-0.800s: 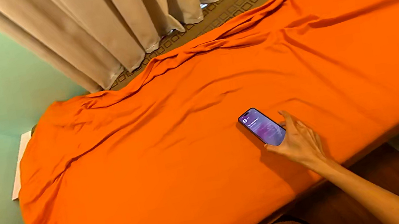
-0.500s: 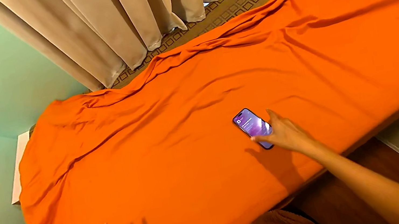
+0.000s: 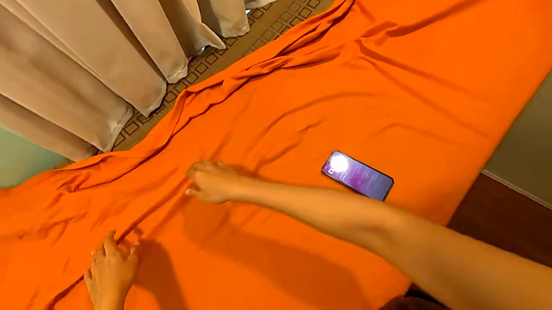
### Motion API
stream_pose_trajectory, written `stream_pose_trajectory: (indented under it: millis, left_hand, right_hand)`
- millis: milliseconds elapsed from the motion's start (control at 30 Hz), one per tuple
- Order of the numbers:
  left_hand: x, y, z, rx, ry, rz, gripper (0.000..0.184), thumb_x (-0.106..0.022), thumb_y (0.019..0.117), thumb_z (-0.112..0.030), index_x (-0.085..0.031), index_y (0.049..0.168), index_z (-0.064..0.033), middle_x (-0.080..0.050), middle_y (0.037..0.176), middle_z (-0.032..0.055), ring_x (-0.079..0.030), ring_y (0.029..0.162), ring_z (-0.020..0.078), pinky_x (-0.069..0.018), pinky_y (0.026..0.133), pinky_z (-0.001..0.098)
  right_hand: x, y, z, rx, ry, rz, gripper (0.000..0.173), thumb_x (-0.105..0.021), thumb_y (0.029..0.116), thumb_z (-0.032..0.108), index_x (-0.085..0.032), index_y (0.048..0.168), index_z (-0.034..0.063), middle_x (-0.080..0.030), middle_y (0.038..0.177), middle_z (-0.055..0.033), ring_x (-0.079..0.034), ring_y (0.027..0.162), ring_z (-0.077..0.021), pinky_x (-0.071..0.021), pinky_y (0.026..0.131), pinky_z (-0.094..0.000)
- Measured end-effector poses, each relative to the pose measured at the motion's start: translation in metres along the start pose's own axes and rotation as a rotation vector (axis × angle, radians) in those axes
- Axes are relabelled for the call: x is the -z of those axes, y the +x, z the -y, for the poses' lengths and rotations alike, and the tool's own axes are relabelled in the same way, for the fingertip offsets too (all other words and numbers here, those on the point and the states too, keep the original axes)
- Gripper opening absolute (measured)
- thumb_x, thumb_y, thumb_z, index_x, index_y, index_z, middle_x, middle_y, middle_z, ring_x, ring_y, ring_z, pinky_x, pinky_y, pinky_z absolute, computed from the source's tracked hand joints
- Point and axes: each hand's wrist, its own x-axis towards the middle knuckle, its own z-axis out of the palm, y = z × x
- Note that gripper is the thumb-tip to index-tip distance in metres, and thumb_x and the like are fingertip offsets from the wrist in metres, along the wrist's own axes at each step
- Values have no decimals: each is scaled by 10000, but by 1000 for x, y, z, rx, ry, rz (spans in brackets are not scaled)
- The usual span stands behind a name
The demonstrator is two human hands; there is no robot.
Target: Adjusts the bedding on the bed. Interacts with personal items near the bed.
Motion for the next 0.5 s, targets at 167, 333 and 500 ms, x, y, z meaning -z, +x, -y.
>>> stream_pose_trajectory:
  millis: [167,333,500]
  left_hand:
    - [-27,72,16,122,102,150,752,-515,1044,-497,-263,1622,-88,-183,1623,368,-197,1481,593,-224,1127,766]
    - [-32,135,48,55,116,93,792,-517,1033,-533,-310,1587,-6,-221,1568,438,-185,1467,623,-215,1164,718]
    - [-31,212,86,96,143,168,948,-481,915,-777,-385,1570,-98,-304,1566,378,-291,1456,556,-256,1137,733]
  right_hand:
    - [-82,90,-6,-187,-88,56,649,-478,1072,453,-345,1603,103,-212,1705,-137,-95,1593,-342,-61,1236,-680]
    - [-114,155,-25,-184,-171,-67,714,-398,1064,567,-232,1654,201,-96,1740,-65,9,1605,-285,55,1233,-671]
    - [-115,220,-26,-179,-232,-149,697,-426,1010,669,-377,1598,298,-261,1698,-58,-56,1597,-338,29,1185,-769]
